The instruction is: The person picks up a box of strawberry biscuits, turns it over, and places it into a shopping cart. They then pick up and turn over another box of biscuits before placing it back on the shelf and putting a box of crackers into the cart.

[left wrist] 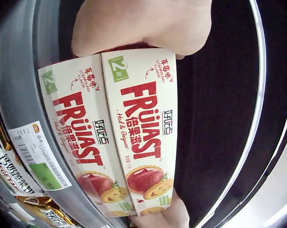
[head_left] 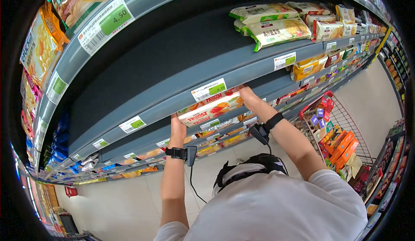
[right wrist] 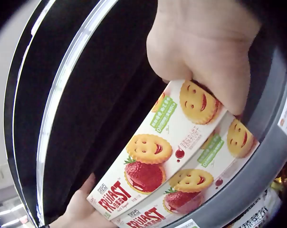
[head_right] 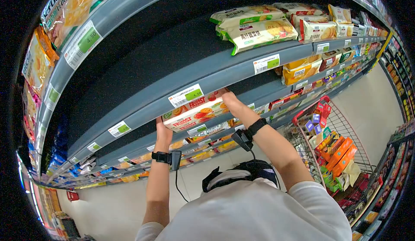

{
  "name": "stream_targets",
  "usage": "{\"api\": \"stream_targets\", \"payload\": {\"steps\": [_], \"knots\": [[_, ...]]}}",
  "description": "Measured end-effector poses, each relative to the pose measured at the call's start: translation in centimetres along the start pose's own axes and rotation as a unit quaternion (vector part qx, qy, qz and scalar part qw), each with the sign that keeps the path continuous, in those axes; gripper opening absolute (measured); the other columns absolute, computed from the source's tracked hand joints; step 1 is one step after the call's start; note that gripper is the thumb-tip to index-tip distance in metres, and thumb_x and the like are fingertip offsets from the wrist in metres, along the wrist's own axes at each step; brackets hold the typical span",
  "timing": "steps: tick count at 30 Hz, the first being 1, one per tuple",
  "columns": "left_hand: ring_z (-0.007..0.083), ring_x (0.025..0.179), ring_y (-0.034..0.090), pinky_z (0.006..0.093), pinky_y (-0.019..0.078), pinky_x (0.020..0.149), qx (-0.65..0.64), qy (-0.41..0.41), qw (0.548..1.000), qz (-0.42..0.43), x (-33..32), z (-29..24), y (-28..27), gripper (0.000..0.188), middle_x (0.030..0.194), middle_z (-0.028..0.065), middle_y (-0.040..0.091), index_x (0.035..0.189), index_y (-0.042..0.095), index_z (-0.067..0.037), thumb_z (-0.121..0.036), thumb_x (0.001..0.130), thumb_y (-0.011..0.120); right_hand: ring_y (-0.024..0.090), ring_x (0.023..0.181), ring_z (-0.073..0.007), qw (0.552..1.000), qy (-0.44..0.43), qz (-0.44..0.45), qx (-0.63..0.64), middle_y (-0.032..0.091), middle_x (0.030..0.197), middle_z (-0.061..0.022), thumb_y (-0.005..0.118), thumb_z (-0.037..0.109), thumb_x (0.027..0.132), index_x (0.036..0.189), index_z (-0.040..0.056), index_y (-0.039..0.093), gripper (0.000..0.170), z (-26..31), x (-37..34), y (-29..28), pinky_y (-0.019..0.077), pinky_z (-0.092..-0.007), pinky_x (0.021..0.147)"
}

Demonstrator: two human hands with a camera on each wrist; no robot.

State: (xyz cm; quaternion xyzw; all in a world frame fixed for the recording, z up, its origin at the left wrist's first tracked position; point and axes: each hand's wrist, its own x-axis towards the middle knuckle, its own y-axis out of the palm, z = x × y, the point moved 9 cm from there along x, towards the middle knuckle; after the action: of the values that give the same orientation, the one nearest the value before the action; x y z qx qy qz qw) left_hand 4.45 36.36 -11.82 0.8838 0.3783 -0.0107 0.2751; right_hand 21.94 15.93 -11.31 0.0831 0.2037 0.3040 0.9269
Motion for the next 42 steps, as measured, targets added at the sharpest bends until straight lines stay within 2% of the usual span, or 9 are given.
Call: {"api": "stream_targets", "payload": {"steps": [5, 16, 18, 25, 31, 33, 37, 40, 42], "knots": [[0.026, 0.123, 0.047, 0.0393, 0.0383, 0.102, 0.021, 0.003, 1.0, 0.009, 0.1, 0.2, 0.1, 0.048, 0.136, 0.009, 0.047, 0.135, 0.041, -0.008, -0.041, 0.1, 0.037, 0.053, 0.111, -0.0197, 0.991, 0.002, -0.046, -0.125, 0.054, 0.125, -0.0114, 0.029, 0.028, 0.101, 0.137, 0.0044, 0.039, 0.044, -0.2, 1.2, -0.7, 0.041, -0.0301, 0.092], [0.0278, 0.122, 0.048, 0.0419, 0.0395, 0.1, 0.025, 0.03, 0.999, 0.009, 0.6, -0.2, 0.0, 0.054, 0.135, 0.0095, 0.047, 0.134, 0.041, -0.01, -0.049, 0.097, 0.038, 0.054, 0.109, -0.0204, 0.993, -0.024, -0.092, -0.068, 0.055, 0.125, -0.0115, 0.035, 0.04, 0.098, 0.133, 0.0036, 0.044, 0.051, -0.3, 0.9, -0.5, 0.0416, -0.0338, 0.091], [0.0277, 0.122, 0.048, 0.042, 0.0396, 0.1, 0.015, 0.025, 1.0, -0.001, 0.6, -0.2, -0.3, 0.055, 0.135, 0.0095, 0.048, 0.134, 0.041, -0.009, -0.049, 0.097, 0.038, 0.057, 0.107, -0.0235, 0.993, 0.025, -0.072, -0.089, 0.056, 0.122, -0.0137, 0.031, 0.02, 0.097, 0.132, 0.0017, 0.044, 0.041, -0.8, 1.0, -0.5, 0.0451, -0.0327, 0.086], [0.0286, 0.123, 0.047, 0.0415, 0.0392, 0.101, 0.036, 0.024, 0.999, -0.006, 1.2, 0.2, -0.9, 0.057, 0.137, 0.0104, 0.046, 0.137, 0.038, -0.01, -0.051, 0.097, 0.035, 0.059, 0.106, -0.0238, 0.997, -0.02, -0.054, 0.051, 0.06, 0.116, -0.0149, 0.034, 0.013, 0.093, 0.13, -0.0007, 0.045, 0.041, -0.5, 0.6, -0.4, 0.0465, -0.0333, 0.085], [0.0286, 0.123, 0.046, 0.0425, 0.0379, 0.102, 0.001, 0.013, 1.0, -0.013, 0.6, 0.0, -0.2, 0.051, 0.136, 0.0102, 0.046, 0.136, 0.039, -0.012, -0.046, 0.098, 0.036, 0.054, 0.115, -0.0241, 0.999, -0.014, 0.003, -0.05, 0.054, 0.127, -0.0123, 0.032, 0.024, 0.098, 0.138, 0.0053, 0.037, 0.044, 0.0, 0.4, 0.2, 0.0408, -0.0341, 0.097], [0.0287, 0.123, 0.046, 0.0424, 0.0373, 0.103, -0.007, 0.008, 1.0, -0.027, 0.5, 0.1, -0.2, 0.049, 0.136, 0.0102, 0.047, 0.136, 0.04, -0.012, -0.045, 0.098, 0.037, 0.045, 0.124, -0.0236, 1.0, 0.002, 0.021, -0.016, 0.047, 0.135, -0.0137, 0.019, 0.014, 0.096, 0.137, 0.0025, 0.036, 0.046, 0.6, -0.6, 1.0, 0.031, -0.0324, 0.106], [0.028, 0.124, 0.045, 0.043, 0.0335, 0.105, -0.103, 0.054, 0.993, -0.024, 1.5, -0.1, -1.7, 0.046, 0.136, 0.0073, 0.048, 0.132, 0.046, -0.012, -0.043, 0.098, 0.039, 0.043, 0.126, -0.0223, 0.987, -0.051, 0.059, 0.14, 0.042, 0.14, -0.0113, 0.028, 0.033, 0.1, 0.139, 0.0042, 0.034, 0.048, 1.6, -0.6, 0.4, 0.0309, -0.0324, 0.107], [0.0238, 0.117, 0.05, 0.0383, 0.0344, 0.103, 0.033, 0.235, 0.971, -0.031, 0.6, -2.8, -3.1, 0.043, 0.128, 0.0123, 0.053, 0.125, 0.05, 0.0, -0.032, 0.097, 0.04, 0.023, 0.139, -0.0199, 0.989, -0.103, 0.011, 0.107, 0.028, 0.151, -0.0017, 0.036, 0.056, 0.095, 0.148, 0.0139, 0.022, 0.069, -0.4, -0.1, -3.8, 0.0134, -0.0351, 0.112], [0.0247, 0.113, 0.051, 0.0389, 0.0371, 0.1, 0.064, 0.287, 0.953, -0.07, 0.2, -2.2, -6.9, 0.04, 0.122, 0.0146, 0.055, 0.12, 0.052, 0.001, -0.029, 0.097, 0.038, 0.021, 0.14, -0.0243, 0.991, -0.086, -0.008, 0.103, 0.025, 0.152, -0.0114, 0.038, 0.065, 0.09, 0.146, 0.0027, 0.023, 0.085, -2.3, -1.2, -7.2, 0.0171, -0.0398, 0.114]]}}
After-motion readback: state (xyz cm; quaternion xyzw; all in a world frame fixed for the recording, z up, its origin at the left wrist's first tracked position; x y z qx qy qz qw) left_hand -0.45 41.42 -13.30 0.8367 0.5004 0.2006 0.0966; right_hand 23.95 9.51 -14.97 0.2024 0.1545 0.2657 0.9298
